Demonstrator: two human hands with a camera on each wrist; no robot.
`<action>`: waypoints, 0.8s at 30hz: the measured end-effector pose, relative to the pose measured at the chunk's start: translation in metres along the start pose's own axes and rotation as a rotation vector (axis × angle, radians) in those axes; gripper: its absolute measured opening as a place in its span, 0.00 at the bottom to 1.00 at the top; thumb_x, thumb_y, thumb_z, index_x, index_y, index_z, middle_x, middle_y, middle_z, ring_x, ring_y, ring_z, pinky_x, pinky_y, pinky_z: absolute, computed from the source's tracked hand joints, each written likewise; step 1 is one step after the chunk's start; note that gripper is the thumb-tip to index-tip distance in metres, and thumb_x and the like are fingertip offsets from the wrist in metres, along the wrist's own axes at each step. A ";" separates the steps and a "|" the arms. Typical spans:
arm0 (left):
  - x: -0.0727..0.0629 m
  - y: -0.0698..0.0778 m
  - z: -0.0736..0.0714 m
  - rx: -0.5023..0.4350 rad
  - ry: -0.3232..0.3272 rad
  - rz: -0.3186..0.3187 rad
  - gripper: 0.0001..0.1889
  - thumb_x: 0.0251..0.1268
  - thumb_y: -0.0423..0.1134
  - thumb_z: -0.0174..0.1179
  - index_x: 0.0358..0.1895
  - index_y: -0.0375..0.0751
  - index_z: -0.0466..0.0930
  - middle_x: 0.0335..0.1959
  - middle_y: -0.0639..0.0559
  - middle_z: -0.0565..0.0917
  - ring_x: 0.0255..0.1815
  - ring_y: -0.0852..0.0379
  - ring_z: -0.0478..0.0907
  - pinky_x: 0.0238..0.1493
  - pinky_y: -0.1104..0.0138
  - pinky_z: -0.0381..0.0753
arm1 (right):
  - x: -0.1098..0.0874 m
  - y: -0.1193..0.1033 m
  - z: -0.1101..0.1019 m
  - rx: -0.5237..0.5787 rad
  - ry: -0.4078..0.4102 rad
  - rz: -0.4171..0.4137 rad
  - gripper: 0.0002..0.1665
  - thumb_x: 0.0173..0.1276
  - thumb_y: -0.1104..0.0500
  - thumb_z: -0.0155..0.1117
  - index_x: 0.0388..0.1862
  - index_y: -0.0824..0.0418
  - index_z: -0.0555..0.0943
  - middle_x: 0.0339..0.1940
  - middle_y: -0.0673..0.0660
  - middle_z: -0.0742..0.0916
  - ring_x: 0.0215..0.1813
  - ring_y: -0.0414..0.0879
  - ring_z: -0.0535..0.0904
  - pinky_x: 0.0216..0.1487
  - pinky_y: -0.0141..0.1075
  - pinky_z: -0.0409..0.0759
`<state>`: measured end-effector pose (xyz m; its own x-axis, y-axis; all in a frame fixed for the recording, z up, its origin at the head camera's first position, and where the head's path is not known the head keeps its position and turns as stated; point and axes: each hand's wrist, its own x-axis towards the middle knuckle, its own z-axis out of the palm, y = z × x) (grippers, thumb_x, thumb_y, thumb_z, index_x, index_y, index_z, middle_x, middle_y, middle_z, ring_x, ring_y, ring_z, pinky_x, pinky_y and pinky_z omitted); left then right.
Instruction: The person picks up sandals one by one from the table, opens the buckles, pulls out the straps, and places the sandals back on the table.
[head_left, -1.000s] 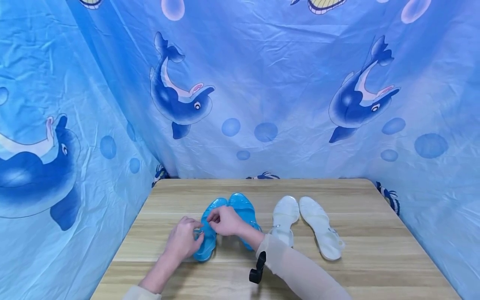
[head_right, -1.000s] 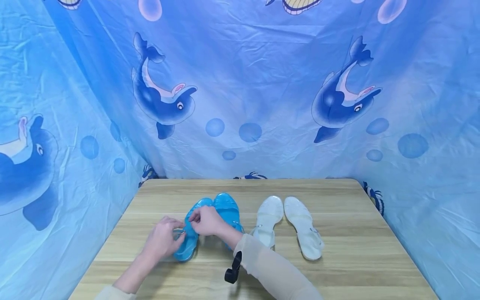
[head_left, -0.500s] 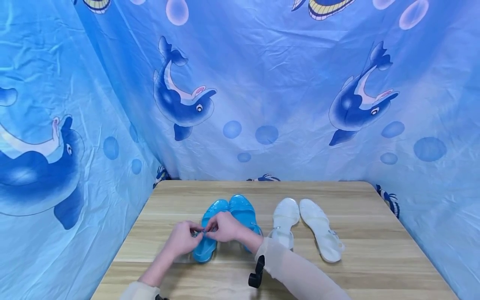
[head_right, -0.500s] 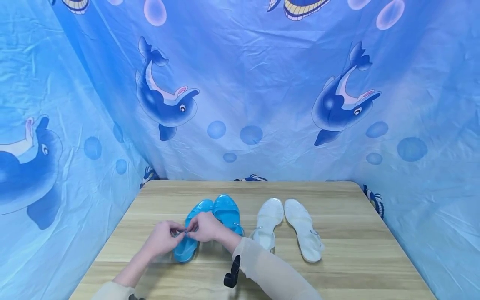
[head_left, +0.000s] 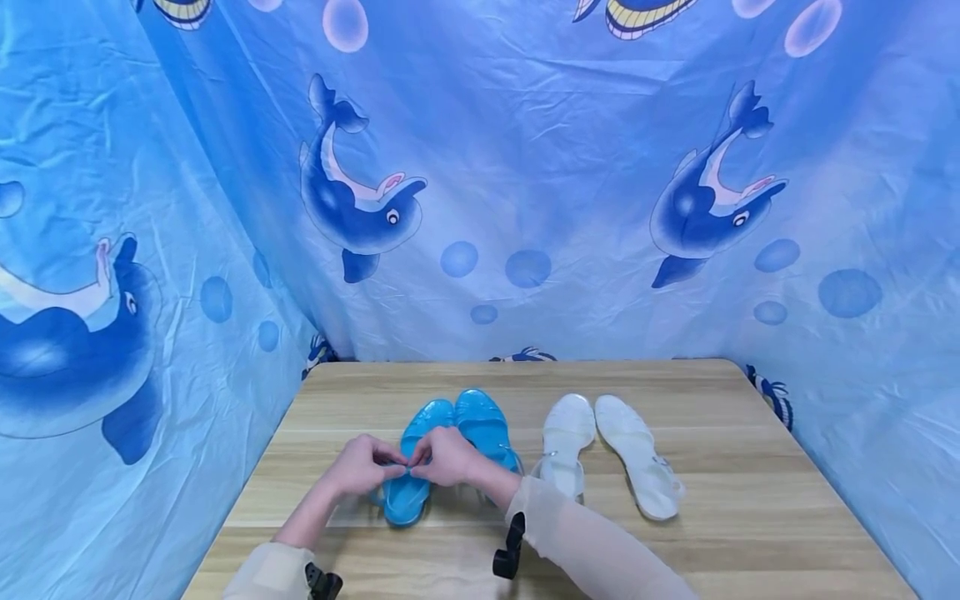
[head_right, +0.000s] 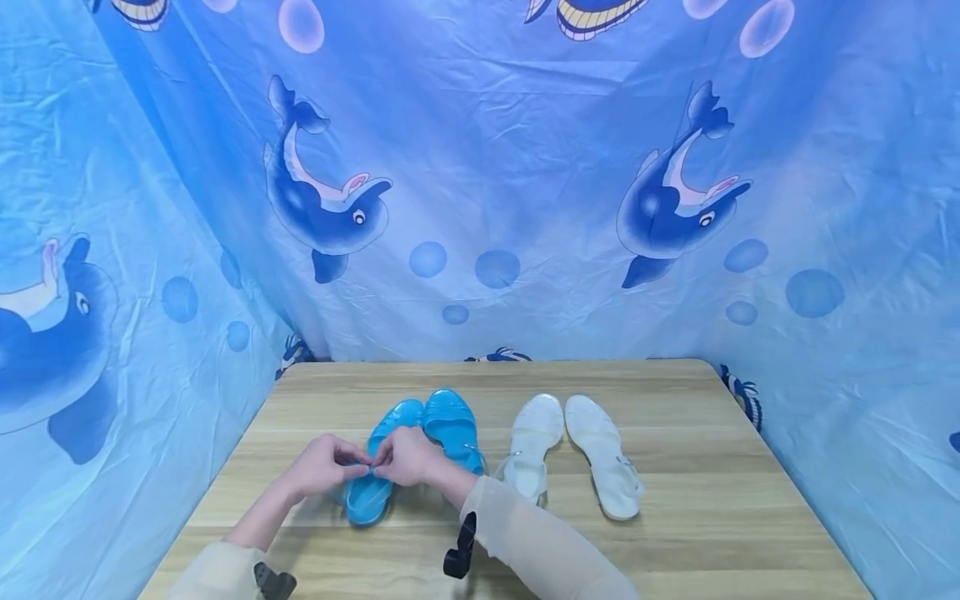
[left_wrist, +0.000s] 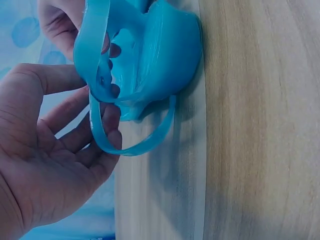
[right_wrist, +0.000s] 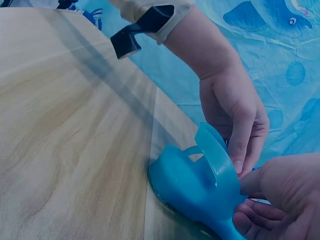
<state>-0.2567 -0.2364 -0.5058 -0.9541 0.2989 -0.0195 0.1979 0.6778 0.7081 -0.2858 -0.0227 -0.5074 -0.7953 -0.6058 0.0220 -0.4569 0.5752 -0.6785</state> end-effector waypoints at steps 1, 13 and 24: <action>0.000 0.000 0.000 0.000 0.003 -0.004 0.06 0.68 0.39 0.72 0.44 0.44 0.94 0.41 0.50 0.94 0.42 0.59 0.87 0.42 0.68 0.85 | -0.001 0.000 0.000 0.009 0.009 0.012 0.03 0.70 0.56 0.77 0.40 0.53 0.93 0.33 0.43 0.92 0.34 0.30 0.81 0.37 0.24 0.81; -0.003 -0.001 0.001 0.009 0.036 0.007 0.07 0.68 0.41 0.73 0.44 0.44 0.94 0.42 0.51 0.94 0.41 0.60 0.87 0.41 0.70 0.85 | -0.011 0.001 -0.001 0.052 0.079 0.059 0.04 0.71 0.57 0.77 0.41 0.53 0.93 0.34 0.43 0.92 0.36 0.32 0.83 0.39 0.27 0.83; -0.004 -0.002 -0.004 -0.061 0.026 -0.060 0.11 0.61 0.46 0.79 0.43 0.46 0.95 0.43 0.50 0.95 0.43 0.60 0.87 0.42 0.68 0.85 | -0.004 0.000 0.002 0.039 0.072 -0.026 0.04 0.71 0.55 0.77 0.37 0.52 0.95 0.34 0.43 0.94 0.35 0.27 0.83 0.40 0.23 0.83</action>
<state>-0.2545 -0.2414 -0.5044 -0.9695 0.2408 -0.0458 0.1265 0.6514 0.7481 -0.2819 -0.0217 -0.5088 -0.8105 -0.5785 0.0919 -0.4634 0.5373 -0.7047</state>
